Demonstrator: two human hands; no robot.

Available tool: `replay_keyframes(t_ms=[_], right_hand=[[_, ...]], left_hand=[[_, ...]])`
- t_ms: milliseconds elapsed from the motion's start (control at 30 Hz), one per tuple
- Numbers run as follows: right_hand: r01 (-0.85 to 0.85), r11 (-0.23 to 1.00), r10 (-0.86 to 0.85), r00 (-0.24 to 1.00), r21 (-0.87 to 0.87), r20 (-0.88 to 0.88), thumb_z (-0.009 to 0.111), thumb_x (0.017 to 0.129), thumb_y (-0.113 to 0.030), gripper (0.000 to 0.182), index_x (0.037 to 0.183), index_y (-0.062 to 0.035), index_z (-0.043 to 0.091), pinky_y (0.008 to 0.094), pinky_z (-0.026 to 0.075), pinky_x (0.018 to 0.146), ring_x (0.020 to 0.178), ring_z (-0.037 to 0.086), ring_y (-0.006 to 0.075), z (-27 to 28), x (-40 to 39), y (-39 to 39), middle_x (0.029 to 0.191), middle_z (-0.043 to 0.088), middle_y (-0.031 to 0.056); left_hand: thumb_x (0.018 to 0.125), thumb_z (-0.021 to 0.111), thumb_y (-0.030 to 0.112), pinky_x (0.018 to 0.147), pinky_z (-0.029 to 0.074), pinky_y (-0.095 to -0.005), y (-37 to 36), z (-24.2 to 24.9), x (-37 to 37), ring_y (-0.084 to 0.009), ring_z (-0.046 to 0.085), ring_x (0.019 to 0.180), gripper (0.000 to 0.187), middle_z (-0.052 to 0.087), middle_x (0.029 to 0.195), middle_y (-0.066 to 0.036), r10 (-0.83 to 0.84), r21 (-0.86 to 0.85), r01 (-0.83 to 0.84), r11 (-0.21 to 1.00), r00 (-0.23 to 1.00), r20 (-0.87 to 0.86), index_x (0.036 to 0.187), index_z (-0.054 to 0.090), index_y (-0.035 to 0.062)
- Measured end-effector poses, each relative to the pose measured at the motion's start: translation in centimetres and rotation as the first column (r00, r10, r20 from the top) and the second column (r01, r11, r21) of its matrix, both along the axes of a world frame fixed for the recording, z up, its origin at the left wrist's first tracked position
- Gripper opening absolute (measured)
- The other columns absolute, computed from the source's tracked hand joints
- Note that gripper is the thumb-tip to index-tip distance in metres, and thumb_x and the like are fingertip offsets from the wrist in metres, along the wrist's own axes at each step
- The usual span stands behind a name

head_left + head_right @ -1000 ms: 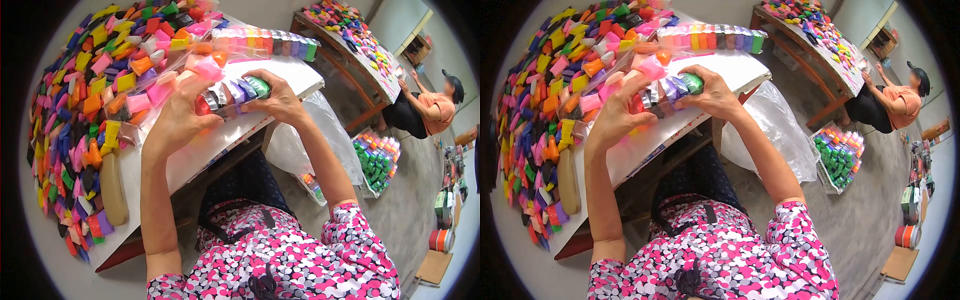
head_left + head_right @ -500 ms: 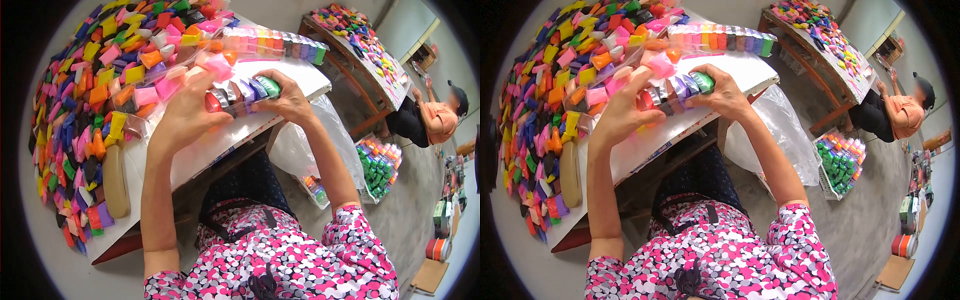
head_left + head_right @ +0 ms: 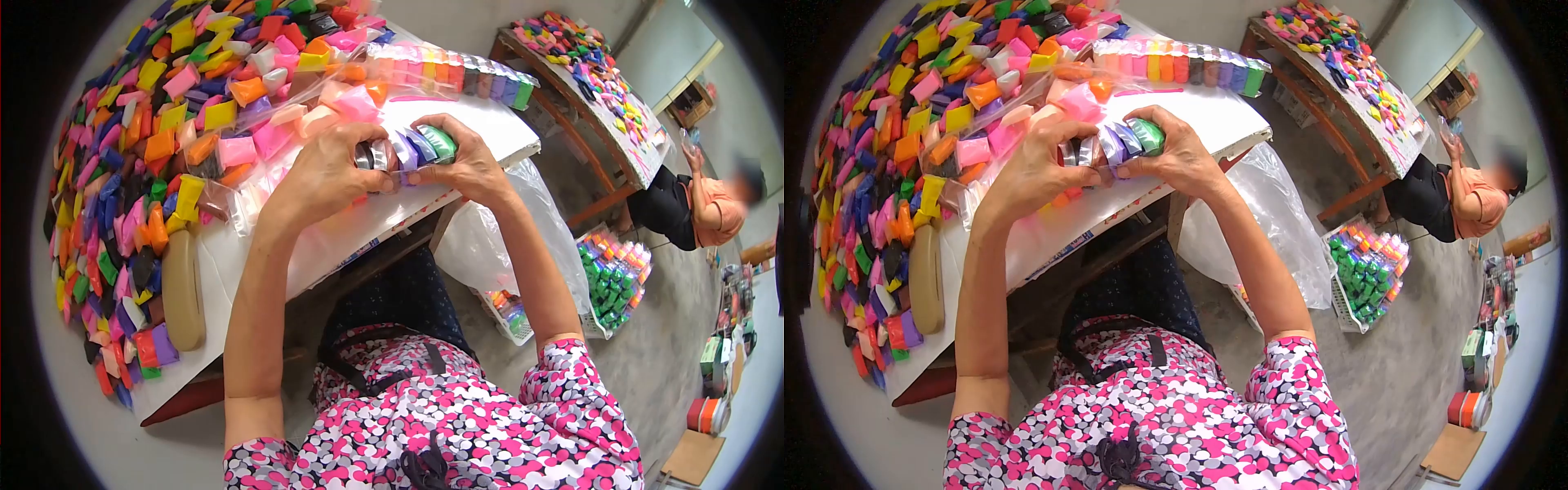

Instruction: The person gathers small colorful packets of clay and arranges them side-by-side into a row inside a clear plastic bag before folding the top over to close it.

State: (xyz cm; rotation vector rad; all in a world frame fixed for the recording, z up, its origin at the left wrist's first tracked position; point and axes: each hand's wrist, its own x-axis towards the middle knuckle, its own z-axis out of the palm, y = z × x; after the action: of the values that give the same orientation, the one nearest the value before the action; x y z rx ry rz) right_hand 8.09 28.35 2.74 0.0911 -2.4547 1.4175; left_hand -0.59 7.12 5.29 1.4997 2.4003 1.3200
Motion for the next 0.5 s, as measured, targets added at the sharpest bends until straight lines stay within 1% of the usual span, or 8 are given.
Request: replay_keyframes(t_ms=[33,133,233,300,333,433,467,500], right_hand=[[0.0,1.0,0.0,1.0,0.013,-0.014,0.09,0.062,-0.018,0.068,0.121,-0.0075,0.059,0.0309,0.046,0.094,0.106,0.058,0.0164,-0.1,0.0,0.0,0.111,0.062,0.0045],[0.003,0.999,-0.001,0.999,0.05,-0.045,0.09,0.063,-0.019,0.071,0.125,-0.0071,0.058,0.0317,0.045,0.097,0.11,0.057,0.0178,-0.3,-0.2,0.0,0.116,0.061,0.0061],[0.006,0.998,-0.003,0.999,0.068,-0.041,0.089,0.062,-0.022,0.075,0.128,-0.0062,0.056,0.0332,0.044,0.1,0.112,0.057,0.0202,0.0,0.0,-0.1,0.119,0.061,0.0087],[0.008,0.998,-0.006,0.999,0.057,-0.037,0.088,0.061,-0.023,0.078,0.129,-0.0048,0.055,0.0347,0.044,0.1,0.112,0.058,0.0233,0.2,0.2,-0.2,0.119,0.062,0.012],[-0.019,0.998,0.021,0.999,0.066,-0.029,0.088,0.06,-0.025,0.081,0.131,-0.0055,0.055,0.0346,0.044,0.101,0.114,0.057,0.0226,0.3,0.2,0.1,0.121,0.06,0.0112],[-0.101,0.991,0.102,0.995,0.087,-0.001,0.089,0.059,-0.028,0.087,0.135,-0.0072,0.053,0.0347,0.041,0.104,0.12,0.053,0.0216,0.8,0.4,0.9,0.128,0.057,0.0099],[-0.133,0.986,0.133,0.991,0.098,0.015,0.089,0.059,-0.028,0.088,0.136,-0.0073,0.052,0.0348,0.041,0.105,0.121,0.053,0.0219,1.1,0.4,1.1,0.129,0.057,0.0101],[-0.166,0.98,0.163,0.986,0.109,0.033,0.089,0.058,-0.028,0.09,0.137,-0.0074,0.052,0.035,0.04,0.106,0.122,0.052,0.0222,1.2,0.4,1.3,0.13,0.056,0.0103]], left_hand=[[0.063,0.077,0.022,0.077,0.049,-0.0383,-0.1,0.2,0.0,-0.0286,0.063,0.083,0.042,0.064,0.08,-0.015,-0.004,-0.013,0.003,1.0,1.0,-0.011,0.097,0.068,0.0],[0.063,0.079,0.014,0.096,0.046,-0.0331,-0.6,0.9,0.1,-0.0248,0.06,0.108,0.069,0.062,0.114,-0.015,0.045,-0.125,-0.043,0.991,0.999,0.018,0.127,0.059,-0.0016],[0.065,0.077,0.016,0.095,0.046,-0.0375,-1.9,0.8,0.5,-0.0325,0.058,0.113,0.073,0.059,0.121,-0.02,0.087,0.023,-0.084,0.996,0.967,-0.238,0.132,0.053,-0.0004],[0.064,0.078,0.013,0.1,0.043,-0.039,-3.9,1.9,2.1,-0.0332,0.052,0.122,0.082,0.051,0.133,-0.019,0.145,0.0,-0.152,0.988,0.942,-0.302,0.139,0.046,0.0004],[0.064,0.079,0.011,0.102,0.041,-0.0397,-5.1,2.4,3.0,-0.0336,0.049,0.126,0.087,0.047,0.139,-0.019,0.174,-0.01,-0.188,0.982,0.926,-0.336,0.142,0.042,0.0008],[0.062,0.082,0.008,0.11,0.033,-0.0434,-8.6,2.0,5.5,-0.0364,0.039,0.134,0.097,0.041,0.146,-0.017,0.414,0.12,-0.42,0.899,0.733,-0.539,0.146,0.036,0.0041],[0.059,0.085,0.009,0.115,0.024,-0.0457,-9.4,1.4,6.0,-0.0371,0.031,0.14,0.11,0.034,0.151,-0.016,0.459,0.131,-0.459,0.879,0.735,-0.499,0.152,0.025,0.0075],[0.059,0.086,0.01,0.117,0.022,-0.0451,-10.1,0.5,6.2,-0.0354,0.03,0.141,0.114,0.034,0.152,-0.016,0.511,0.166,-0.49,0.856,0.752,-0.416,0.153,0.021,0.0081]])
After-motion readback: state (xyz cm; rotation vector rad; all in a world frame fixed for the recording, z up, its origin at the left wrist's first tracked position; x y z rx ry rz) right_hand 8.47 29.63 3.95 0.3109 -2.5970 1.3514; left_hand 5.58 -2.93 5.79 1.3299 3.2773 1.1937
